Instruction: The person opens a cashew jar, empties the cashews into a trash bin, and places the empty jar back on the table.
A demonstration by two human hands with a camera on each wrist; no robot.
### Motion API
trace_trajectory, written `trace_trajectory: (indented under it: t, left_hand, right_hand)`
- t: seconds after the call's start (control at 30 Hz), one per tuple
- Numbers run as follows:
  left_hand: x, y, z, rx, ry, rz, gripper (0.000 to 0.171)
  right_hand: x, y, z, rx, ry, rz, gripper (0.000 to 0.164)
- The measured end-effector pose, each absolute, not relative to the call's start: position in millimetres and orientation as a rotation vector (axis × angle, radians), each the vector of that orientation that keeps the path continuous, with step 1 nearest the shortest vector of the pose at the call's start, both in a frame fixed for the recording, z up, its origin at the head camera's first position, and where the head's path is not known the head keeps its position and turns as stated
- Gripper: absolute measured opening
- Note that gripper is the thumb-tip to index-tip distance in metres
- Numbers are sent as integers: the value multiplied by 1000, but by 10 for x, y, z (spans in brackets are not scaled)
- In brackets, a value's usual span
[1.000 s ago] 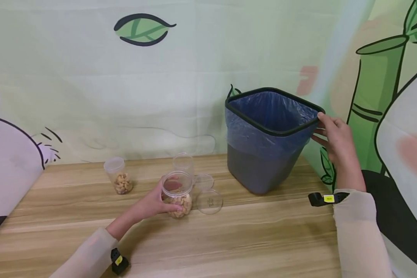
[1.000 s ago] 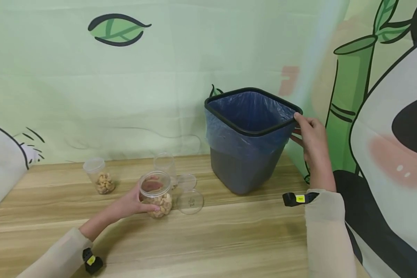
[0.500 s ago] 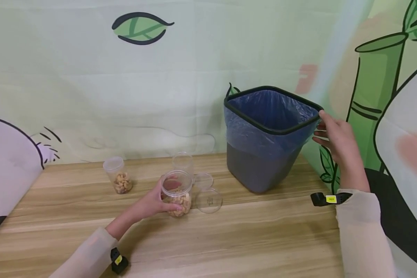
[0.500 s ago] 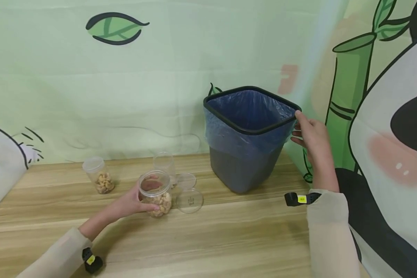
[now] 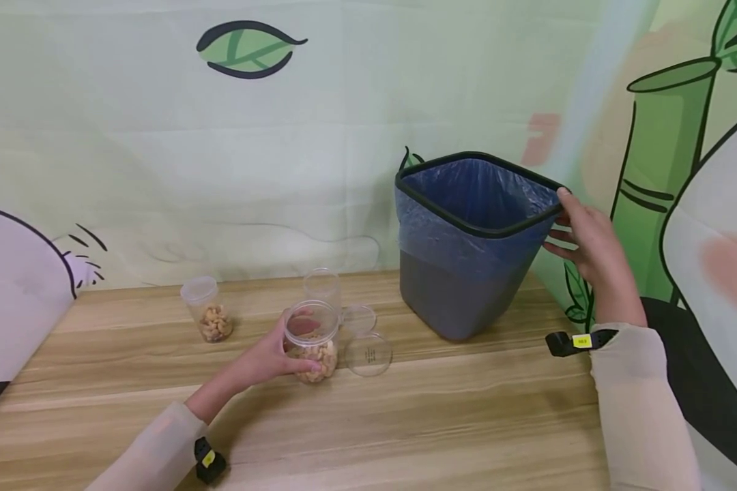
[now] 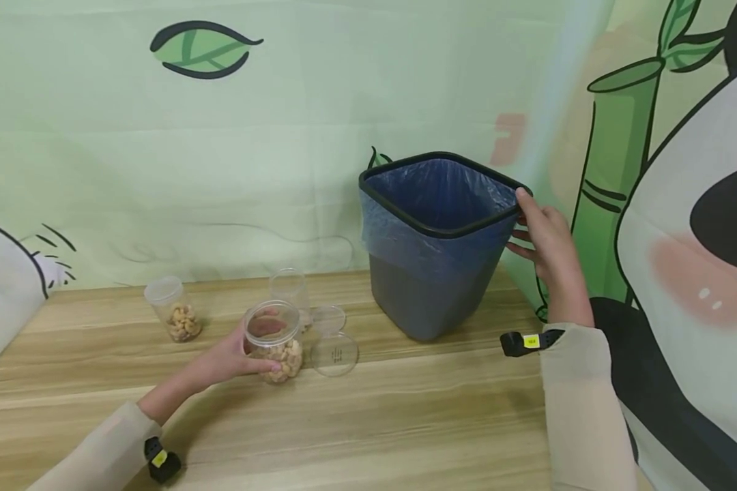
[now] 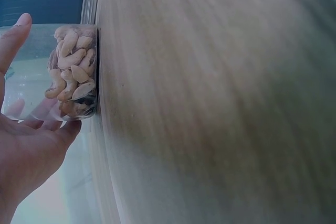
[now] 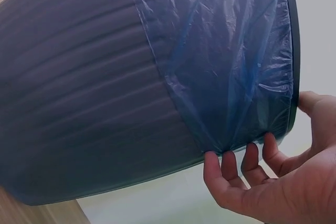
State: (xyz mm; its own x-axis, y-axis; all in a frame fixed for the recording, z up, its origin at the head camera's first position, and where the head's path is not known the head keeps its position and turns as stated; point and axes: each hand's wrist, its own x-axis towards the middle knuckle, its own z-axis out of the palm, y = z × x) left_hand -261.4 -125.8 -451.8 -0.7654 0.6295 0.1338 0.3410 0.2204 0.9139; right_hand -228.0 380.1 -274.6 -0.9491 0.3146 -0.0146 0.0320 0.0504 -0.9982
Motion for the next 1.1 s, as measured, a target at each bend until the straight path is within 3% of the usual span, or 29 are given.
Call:
trace_trajectory:
  t: [0.57,1.1]
  left_hand:
    - [-2583,-1014,-4260,1055,2331,1501,96]
    - [-2636,-716,-3118,1089,2526,1432,95]
  right_hand:
    - [-2299,3694,-2792,-428,-2013,1988,40]
    - [-2316,3636,-2819,-455,-1975,1945,39]
